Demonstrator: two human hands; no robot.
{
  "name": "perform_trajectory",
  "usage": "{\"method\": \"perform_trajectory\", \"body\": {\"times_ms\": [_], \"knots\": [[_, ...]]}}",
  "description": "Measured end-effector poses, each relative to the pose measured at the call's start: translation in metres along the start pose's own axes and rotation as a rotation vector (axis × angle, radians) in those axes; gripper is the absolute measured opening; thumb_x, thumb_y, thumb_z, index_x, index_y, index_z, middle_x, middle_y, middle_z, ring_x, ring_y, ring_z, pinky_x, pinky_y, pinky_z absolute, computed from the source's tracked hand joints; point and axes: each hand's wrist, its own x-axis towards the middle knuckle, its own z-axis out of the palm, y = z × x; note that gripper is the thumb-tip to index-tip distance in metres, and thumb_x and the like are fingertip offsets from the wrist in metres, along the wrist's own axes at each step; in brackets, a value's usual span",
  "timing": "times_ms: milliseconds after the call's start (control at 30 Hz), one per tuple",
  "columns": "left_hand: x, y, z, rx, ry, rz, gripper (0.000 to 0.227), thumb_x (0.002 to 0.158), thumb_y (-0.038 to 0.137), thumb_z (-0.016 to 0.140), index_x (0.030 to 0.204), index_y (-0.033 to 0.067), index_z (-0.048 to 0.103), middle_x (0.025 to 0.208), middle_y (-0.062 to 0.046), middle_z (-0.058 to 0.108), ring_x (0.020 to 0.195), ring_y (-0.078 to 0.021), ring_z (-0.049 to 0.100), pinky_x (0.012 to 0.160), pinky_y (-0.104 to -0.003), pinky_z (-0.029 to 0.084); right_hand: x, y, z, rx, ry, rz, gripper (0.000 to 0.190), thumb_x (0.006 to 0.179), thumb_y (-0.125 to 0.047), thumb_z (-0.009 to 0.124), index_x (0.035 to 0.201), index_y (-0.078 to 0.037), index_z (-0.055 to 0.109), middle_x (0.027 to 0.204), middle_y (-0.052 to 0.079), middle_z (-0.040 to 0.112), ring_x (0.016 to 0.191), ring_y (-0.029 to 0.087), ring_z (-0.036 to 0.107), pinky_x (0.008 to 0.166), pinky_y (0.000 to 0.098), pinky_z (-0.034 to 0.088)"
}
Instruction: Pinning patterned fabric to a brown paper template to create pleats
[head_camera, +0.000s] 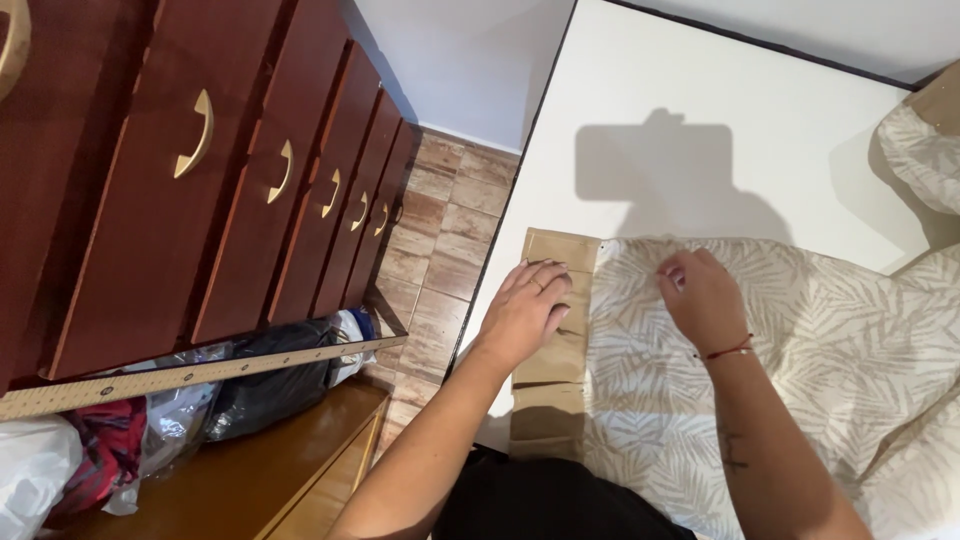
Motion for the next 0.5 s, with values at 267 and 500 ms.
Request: {"method": "perform_trajectory", "body": {"times_ms": [267, 500], "knots": [[0.009, 0.009, -0.035, -0.06, 0.061, -0.118, 0.033, 0.094, 0.027, 0.066, 0.126, 0.0192, 0.062, 0.12, -0.006, 0.062, 0.123, -0.0288, 0.058, 0.111, -0.049, 0.042, 0.011, -0.057, -0.019, 0.157, -0.097, -0.002, 0.02, 0.092, -0.032, 0.07, 0.109, -0.021, 0.07, 0.095, 0.006, 0.069, 0.097, 0.027, 0.074, 0.084, 0.0438, 0.058], [-0.022, 0.008, -0.078, -0.36, -0.071, -0.539, 0.06, 0.092, 0.039, 0.069, 0.143, 0.0143, 0.048, 0.104, -0.014, 0.07, 0.11, -0.038, 0.064, 0.099, -0.05, 0.047, -0.023, -0.102, -0.039, 0.525, -0.547, 0.09, 0.042, 0.091, -0.031, 0.071, 0.123, -0.012, 0.052, 0.11, 0.021, 0.076, 0.112, 0.043, 0.07, 0.098, 0.0528, 0.053]]}}
